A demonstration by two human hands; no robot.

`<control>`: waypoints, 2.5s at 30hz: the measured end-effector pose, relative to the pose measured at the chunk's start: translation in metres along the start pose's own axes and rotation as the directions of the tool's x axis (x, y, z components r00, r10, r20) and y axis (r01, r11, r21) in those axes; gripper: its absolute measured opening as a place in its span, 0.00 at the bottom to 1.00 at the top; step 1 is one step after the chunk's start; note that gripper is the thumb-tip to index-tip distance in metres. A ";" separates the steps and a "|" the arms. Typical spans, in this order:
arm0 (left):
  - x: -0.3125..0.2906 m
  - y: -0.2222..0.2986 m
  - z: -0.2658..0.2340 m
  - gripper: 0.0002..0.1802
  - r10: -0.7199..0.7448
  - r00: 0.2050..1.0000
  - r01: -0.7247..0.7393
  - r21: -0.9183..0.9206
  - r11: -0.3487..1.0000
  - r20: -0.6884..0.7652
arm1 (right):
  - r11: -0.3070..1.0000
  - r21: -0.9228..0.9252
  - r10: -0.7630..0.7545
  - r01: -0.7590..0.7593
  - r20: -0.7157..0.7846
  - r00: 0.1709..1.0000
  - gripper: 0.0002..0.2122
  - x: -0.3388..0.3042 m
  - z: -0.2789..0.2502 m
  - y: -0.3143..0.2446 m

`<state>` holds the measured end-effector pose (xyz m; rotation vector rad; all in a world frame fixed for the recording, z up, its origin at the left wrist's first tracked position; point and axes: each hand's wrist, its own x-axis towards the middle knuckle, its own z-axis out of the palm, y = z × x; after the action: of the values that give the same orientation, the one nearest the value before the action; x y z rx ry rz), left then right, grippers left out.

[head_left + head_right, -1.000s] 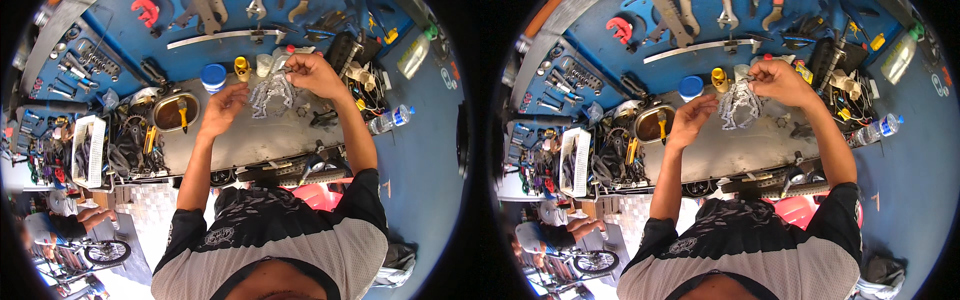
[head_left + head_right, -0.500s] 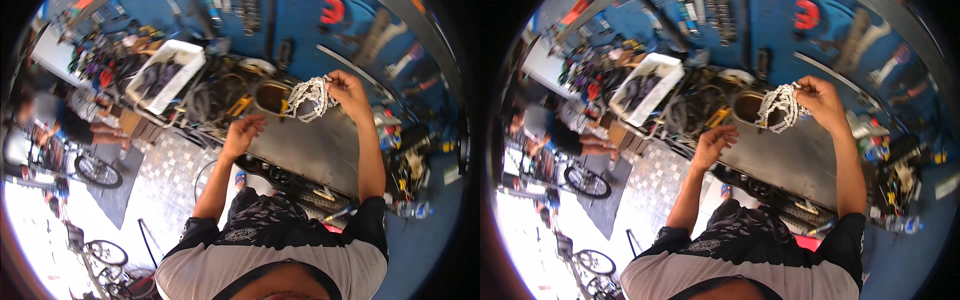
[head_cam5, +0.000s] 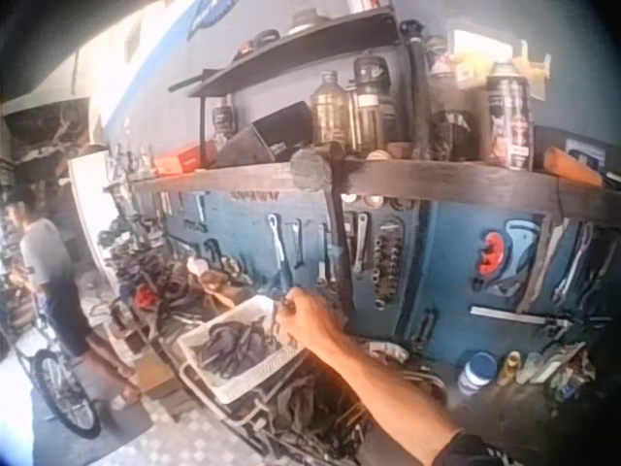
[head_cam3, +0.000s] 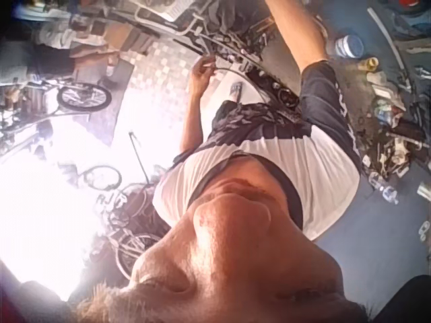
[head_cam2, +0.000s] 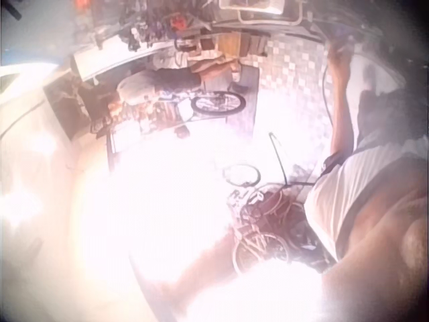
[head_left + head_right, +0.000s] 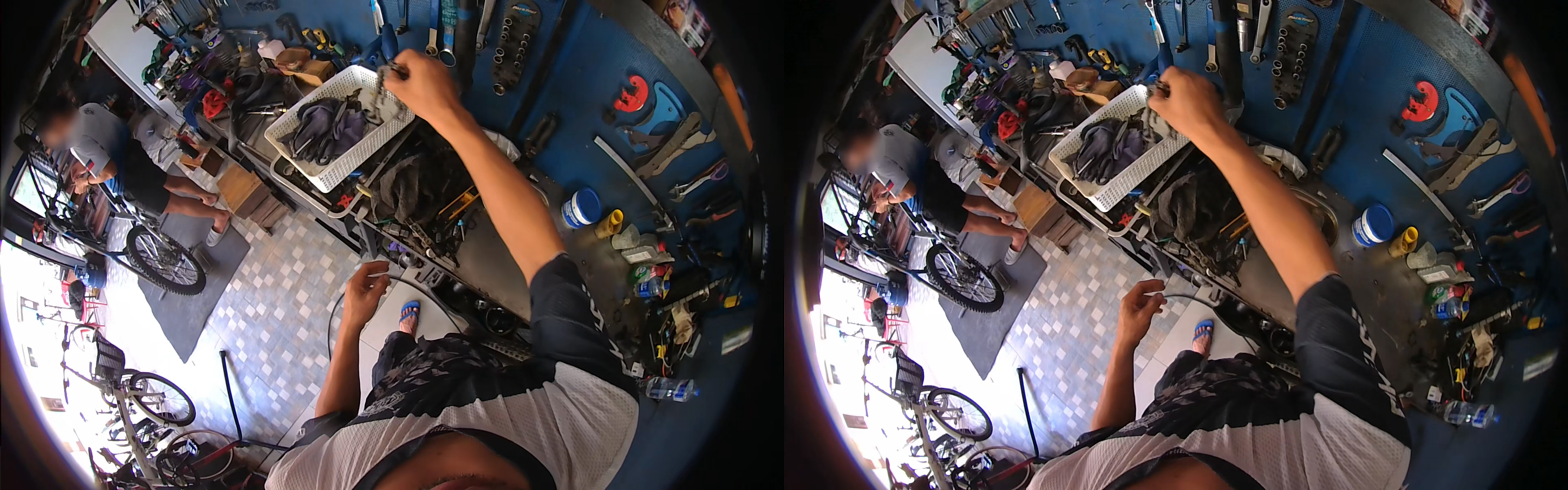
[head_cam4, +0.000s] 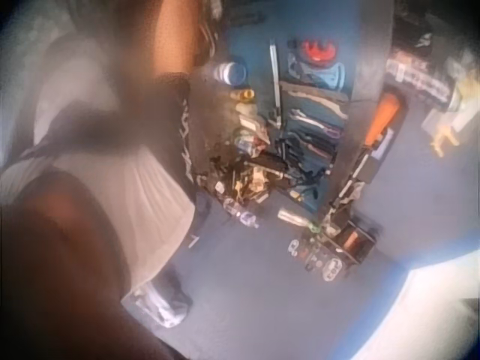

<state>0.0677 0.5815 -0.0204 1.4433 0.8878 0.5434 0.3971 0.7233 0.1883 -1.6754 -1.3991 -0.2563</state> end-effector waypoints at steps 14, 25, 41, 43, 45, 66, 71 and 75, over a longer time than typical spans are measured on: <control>0.031 0.002 0.012 0.16 0.085 0.983 -0.090 0.023 0.996 0.161 | 0.982 -0.139 0.134 -0.126 0.051 0.990 0.19 -0.115 -0.034 0.058; 0.063 0.064 0.151 0.15 0.075 0.813 -0.148 0.080 0.986 0.577 | 0.422 -0.666 0.816 -0.615 -0.018 0.578 0.13 -0.411 -0.382 0.197; 0.005 0.070 0.284 0.10 0.172 0.713 -0.254 0.022 0.967 0.680 | -0.369 -0.402 0.899 -0.838 -0.382 -0.213 0.27 -0.562 -0.465 0.238; 0.004 0.070 0.285 0.08 0.152 0.706 -0.252 0.044 0.967 0.692 | -0.359 -0.357 0.909 -0.862 -0.341 -0.238 0.27 -0.570 -0.470 0.243; 0.002 0.071 0.286 0.07 0.116 0.691 -0.209 0.043 0.977 0.713 | -0.288 -0.339 0.938 -0.895 -0.290 -0.192 0.26 -0.580 -0.470 0.248; 0.001 0.053 0.131 0.15 0.139 0.837 -0.289 0.211 0.934 0.530 | 0.440 0.409 0.460 -0.800 0.662 0.592 0.09 -0.289 -0.128 0.067; -0.001 0.040 0.062 0.14 0.108 0.926 -0.231 0.316 0.920 0.363 | 0.293 0.499 0.314 -0.816 0.755 0.575 0.09 -0.226 0.001 0.020; -0.009 0.031 0.020 0.13 0.089 0.964 -0.174 0.339 0.924 0.252 | 0.288 0.462 0.354 -0.839 0.763 0.541 0.10 -0.196 0.104 -0.008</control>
<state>0.0842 0.5654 0.0099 1.8695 0.7285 0.3096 0.2855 0.6668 0.0055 -1.3381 -0.7863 1.2837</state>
